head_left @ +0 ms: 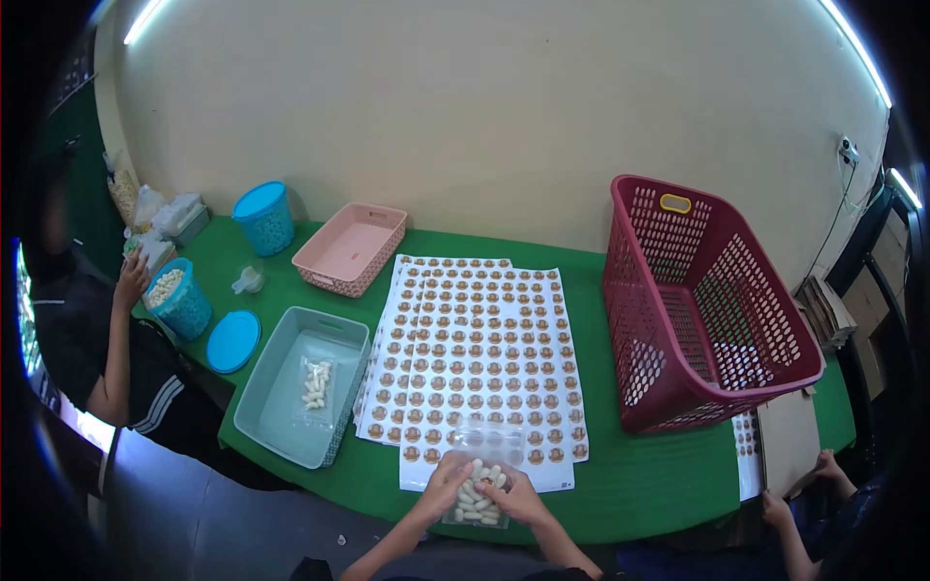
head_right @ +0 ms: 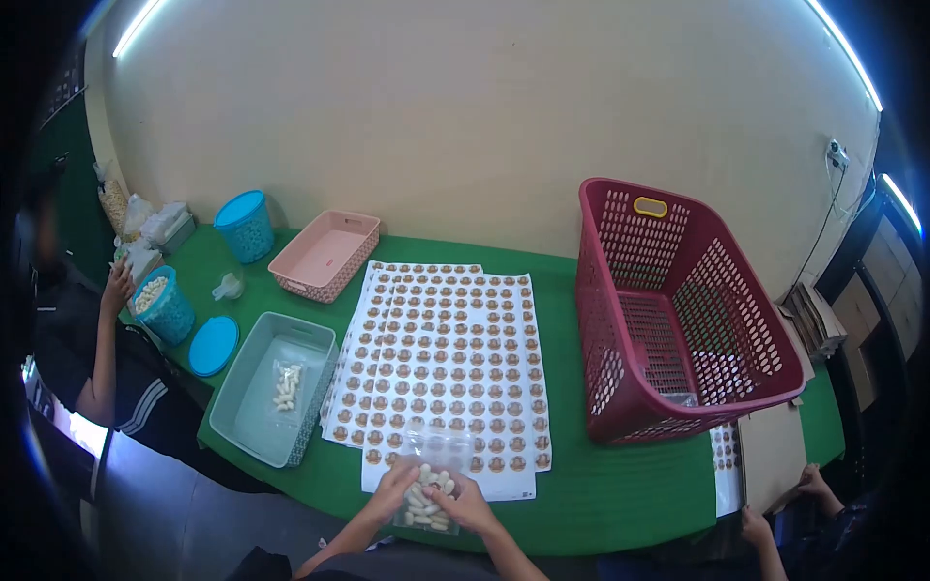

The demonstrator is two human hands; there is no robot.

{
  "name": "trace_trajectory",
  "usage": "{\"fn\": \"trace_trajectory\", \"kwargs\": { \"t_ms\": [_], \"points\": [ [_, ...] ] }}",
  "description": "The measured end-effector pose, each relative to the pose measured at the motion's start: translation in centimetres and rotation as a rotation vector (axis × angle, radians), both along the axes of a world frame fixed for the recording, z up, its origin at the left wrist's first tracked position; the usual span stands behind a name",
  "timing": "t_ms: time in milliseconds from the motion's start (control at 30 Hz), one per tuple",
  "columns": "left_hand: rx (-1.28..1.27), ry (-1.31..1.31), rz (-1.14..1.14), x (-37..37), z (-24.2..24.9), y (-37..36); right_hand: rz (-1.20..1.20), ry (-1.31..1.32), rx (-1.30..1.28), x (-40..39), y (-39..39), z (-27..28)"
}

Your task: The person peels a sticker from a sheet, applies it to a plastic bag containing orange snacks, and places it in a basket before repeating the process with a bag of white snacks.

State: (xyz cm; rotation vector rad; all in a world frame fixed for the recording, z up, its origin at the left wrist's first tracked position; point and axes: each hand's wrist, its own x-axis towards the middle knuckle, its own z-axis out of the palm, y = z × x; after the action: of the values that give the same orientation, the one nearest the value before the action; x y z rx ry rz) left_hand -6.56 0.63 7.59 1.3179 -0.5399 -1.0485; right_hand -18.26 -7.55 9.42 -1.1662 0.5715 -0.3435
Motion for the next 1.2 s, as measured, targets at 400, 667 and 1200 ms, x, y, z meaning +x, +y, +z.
{"fn": "trace_trajectory", "kwargs": {
  "t_ms": [400,667,1200],
  "points": [
    [-0.120,0.033,0.147,5.2,1.9,1.8,0.341,0.050,0.020,3.2,2.7,-0.7],
    [-0.091,0.140,0.123,5.7,1.9,0.5,0.320,0.087,-0.037,3.4,2.3,-1.2],
    [-0.049,0.155,0.200,6.0,1.8,-3.2,0.215,0.080,-0.061,4.2,-1.2,0.8]
  ]
}}
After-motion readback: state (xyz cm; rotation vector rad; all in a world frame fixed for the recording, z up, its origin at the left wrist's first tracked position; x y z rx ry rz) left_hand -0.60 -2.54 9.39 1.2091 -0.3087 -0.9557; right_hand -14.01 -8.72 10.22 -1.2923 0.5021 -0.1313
